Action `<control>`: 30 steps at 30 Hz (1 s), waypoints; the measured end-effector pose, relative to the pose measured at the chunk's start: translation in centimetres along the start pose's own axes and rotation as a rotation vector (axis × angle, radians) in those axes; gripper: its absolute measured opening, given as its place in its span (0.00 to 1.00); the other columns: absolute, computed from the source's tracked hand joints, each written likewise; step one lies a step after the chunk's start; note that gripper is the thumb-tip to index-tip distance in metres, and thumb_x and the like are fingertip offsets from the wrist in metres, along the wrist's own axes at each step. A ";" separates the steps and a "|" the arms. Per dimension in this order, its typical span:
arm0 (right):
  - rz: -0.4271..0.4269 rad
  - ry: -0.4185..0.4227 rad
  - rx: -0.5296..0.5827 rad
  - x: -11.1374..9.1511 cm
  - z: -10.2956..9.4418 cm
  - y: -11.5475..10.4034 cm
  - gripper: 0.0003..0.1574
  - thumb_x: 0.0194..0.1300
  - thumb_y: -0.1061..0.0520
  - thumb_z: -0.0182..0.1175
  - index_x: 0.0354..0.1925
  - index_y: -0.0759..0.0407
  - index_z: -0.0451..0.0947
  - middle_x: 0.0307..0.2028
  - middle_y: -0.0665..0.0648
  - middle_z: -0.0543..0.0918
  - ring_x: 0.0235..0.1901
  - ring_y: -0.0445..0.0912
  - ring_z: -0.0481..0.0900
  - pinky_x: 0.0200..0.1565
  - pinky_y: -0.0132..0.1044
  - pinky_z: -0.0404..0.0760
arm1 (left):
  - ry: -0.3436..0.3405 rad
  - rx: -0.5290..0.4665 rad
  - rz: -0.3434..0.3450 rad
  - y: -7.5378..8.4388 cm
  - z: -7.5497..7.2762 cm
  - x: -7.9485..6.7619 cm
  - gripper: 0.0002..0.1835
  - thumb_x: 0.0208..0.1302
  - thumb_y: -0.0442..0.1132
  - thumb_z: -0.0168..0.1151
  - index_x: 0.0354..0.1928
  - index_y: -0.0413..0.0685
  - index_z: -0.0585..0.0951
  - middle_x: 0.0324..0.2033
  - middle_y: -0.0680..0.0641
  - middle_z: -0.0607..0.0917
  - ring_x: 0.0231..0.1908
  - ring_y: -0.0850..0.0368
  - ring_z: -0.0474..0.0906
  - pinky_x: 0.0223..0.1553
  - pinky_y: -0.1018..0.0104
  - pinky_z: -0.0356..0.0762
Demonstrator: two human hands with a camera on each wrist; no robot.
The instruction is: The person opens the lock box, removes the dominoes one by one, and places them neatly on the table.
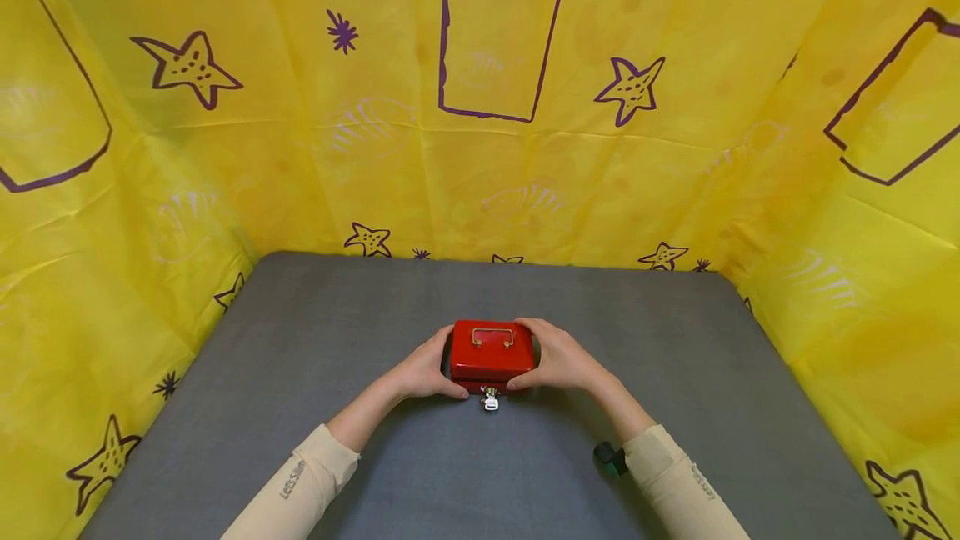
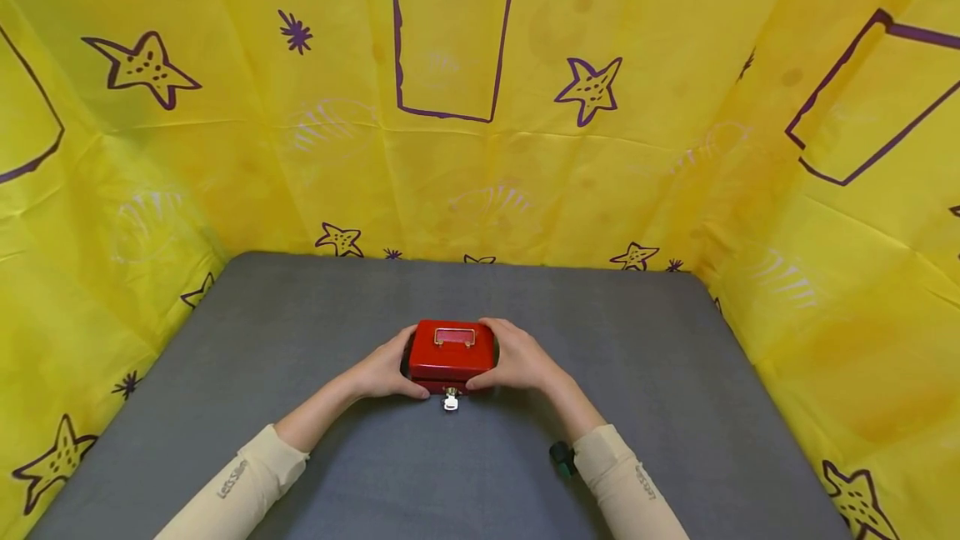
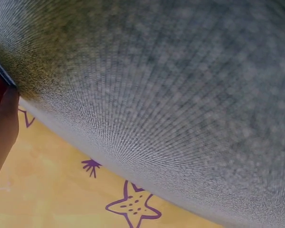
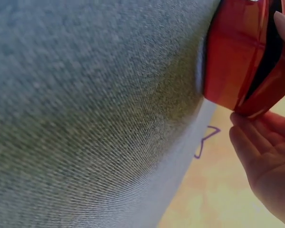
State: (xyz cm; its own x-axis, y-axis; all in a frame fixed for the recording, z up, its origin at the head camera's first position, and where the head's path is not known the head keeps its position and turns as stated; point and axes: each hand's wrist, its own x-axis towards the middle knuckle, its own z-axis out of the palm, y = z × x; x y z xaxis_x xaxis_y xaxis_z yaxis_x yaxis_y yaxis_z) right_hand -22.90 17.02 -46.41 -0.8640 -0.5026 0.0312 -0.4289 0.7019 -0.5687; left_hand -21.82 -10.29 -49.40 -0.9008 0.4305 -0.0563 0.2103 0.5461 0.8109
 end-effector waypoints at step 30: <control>0.225 -0.039 0.356 1.4 -1.0 1.2 0.47 0.57 0.32 0.63 0.69 0.49 0.67 0.60 0.56 0.75 0.56 0.52 0.71 0.54 0.54 0.71 | 0.019 0.006 -0.008 0.2 0.1 -0.1 0.56 0.40 0.41 0.83 0.69 0.35 0.57 0.62 0.38 0.71 0.60 0.43 0.68 0.63 0.46 0.65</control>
State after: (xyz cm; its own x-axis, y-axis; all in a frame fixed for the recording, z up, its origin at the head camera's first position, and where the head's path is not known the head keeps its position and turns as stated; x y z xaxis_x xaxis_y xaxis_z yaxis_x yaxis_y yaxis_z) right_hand -24.88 17.64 -46.27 -0.9122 -0.3800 -0.1531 -0.1069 0.5815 -0.8065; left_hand -21.64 -10.20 -49.27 -0.9098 0.4119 -0.0516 0.2052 0.5542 0.8067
